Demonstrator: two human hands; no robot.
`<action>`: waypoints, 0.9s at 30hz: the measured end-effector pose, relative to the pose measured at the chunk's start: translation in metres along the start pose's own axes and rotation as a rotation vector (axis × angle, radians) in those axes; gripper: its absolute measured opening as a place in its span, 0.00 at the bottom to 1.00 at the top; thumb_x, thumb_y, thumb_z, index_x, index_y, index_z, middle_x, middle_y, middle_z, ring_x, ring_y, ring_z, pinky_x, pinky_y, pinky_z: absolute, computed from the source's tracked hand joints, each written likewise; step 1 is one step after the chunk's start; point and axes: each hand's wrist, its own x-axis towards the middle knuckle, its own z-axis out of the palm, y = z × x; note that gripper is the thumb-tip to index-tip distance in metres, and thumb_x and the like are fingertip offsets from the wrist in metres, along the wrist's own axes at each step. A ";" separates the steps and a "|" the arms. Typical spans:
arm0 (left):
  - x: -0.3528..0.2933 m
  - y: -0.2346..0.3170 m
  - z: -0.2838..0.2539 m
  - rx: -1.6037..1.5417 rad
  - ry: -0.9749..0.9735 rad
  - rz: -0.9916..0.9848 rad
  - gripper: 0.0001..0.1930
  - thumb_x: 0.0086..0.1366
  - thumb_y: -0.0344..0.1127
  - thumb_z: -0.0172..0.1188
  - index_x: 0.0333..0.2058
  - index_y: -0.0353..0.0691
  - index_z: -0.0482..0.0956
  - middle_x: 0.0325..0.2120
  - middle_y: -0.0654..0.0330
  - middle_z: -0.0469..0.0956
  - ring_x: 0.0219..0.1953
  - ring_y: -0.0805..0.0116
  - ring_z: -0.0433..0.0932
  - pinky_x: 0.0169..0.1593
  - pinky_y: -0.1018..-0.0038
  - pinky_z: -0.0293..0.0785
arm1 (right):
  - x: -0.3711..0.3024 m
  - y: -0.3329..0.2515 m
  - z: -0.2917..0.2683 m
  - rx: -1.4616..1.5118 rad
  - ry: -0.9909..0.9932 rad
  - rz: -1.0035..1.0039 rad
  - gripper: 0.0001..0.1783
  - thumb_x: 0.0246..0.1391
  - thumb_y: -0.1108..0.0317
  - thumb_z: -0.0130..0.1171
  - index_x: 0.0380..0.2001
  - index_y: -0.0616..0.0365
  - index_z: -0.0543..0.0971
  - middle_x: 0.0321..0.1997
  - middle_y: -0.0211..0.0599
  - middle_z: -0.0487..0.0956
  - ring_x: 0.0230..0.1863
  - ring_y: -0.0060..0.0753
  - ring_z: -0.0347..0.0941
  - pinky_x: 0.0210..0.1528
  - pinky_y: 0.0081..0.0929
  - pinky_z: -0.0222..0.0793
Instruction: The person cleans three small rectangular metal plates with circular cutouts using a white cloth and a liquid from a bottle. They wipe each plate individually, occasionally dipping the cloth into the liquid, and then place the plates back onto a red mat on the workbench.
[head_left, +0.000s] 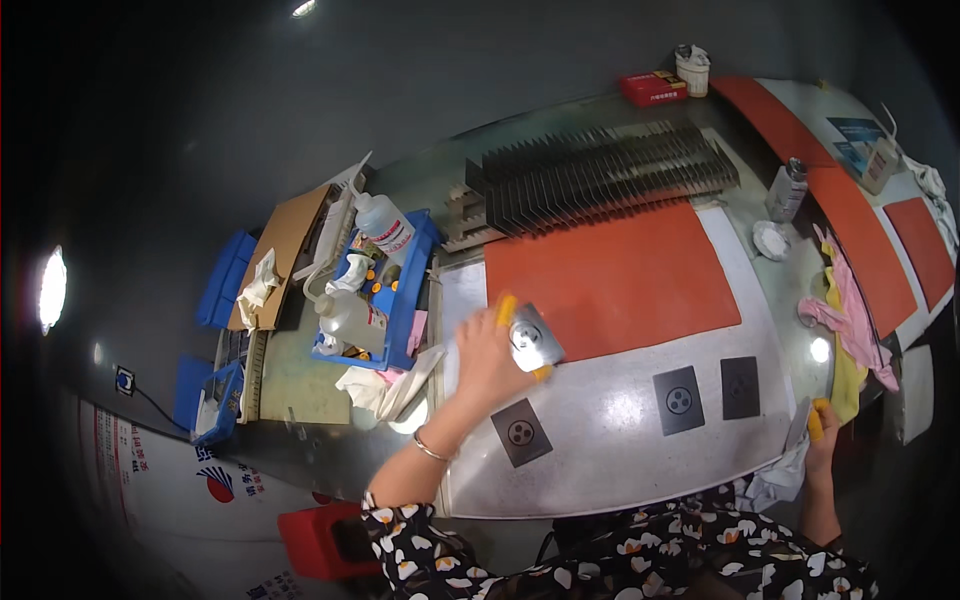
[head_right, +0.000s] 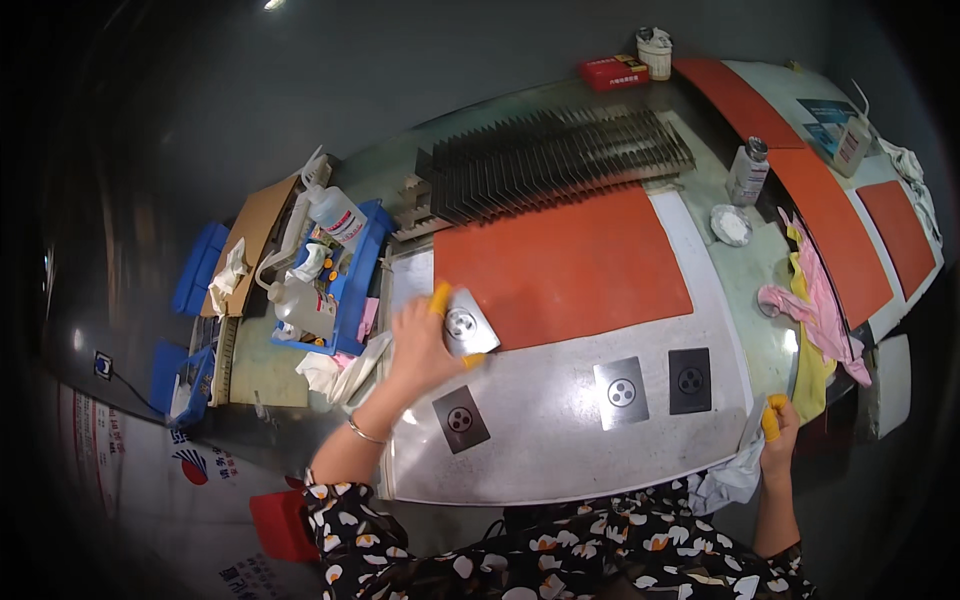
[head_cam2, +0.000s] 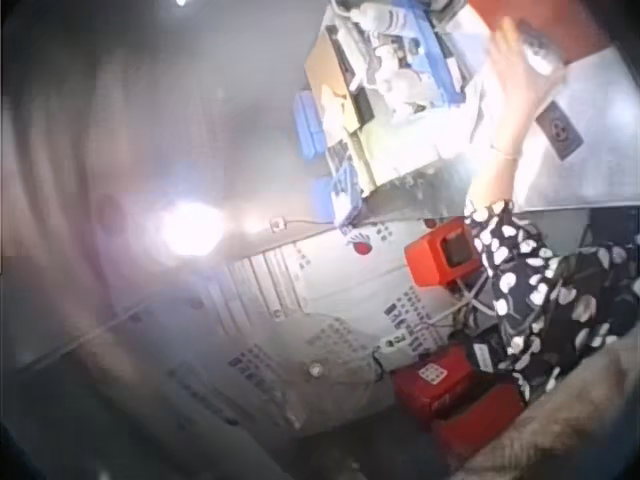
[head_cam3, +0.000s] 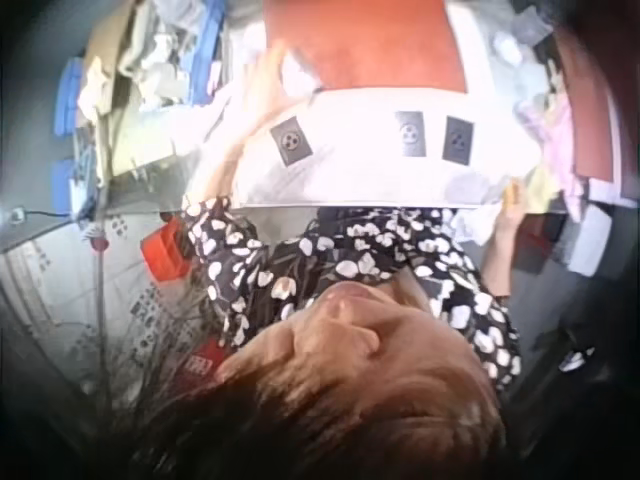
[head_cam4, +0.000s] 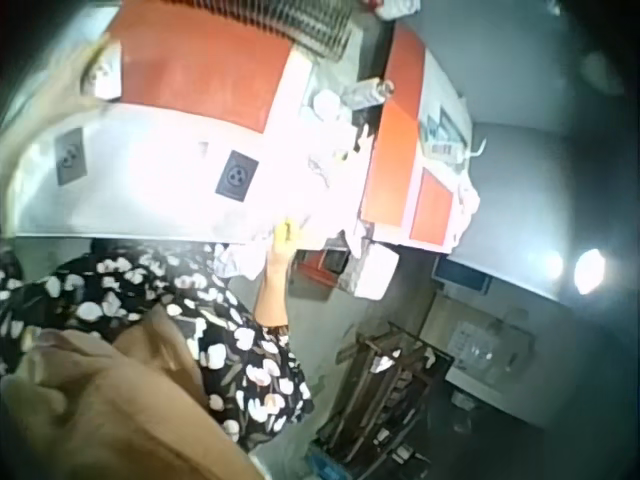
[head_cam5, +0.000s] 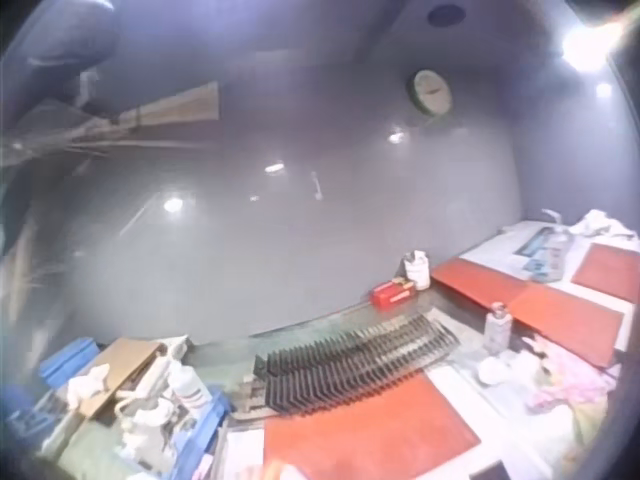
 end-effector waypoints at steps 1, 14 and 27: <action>0.027 -0.029 -0.010 0.092 0.089 -0.021 0.47 0.36 0.52 0.71 0.53 0.31 0.64 0.43 0.49 0.68 0.49 0.54 0.66 0.56 0.55 0.53 | 0.001 -0.002 0.002 0.002 0.005 0.010 0.10 0.55 0.64 0.54 0.32 0.60 0.71 0.28 0.21 0.66 0.29 0.12 0.59 0.31 0.13 0.52; 0.204 -0.119 0.004 0.367 -0.313 0.108 0.44 0.39 0.47 0.68 0.54 0.29 0.64 0.53 0.47 0.65 0.57 0.52 0.60 0.60 0.63 0.56 | 0.003 0.003 -0.002 -0.121 0.062 0.014 0.12 0.57 0.62 0.53 0.33 0.61 0.71 0.29 0.23 0.68 0.31 0.12 0.61 0.35 0.13 0.56; -0.090 -0.019 -0.017 -0.176 -0.349 -0.114 0.61 0.27 0.52 0.77 0.60 0.33 0.53 0.59 0.46 0.55 0.60 0.46 0.55 0.61 0.58 0.52 | 0.002 0.010 -0.004 -0.106 0.061 0.050 0.10 0.59 0.67 0.48 0.37 0.63 0.72 0.33 0.23 0.70 0.34 0.14 0.63 0.38 0.12 0.58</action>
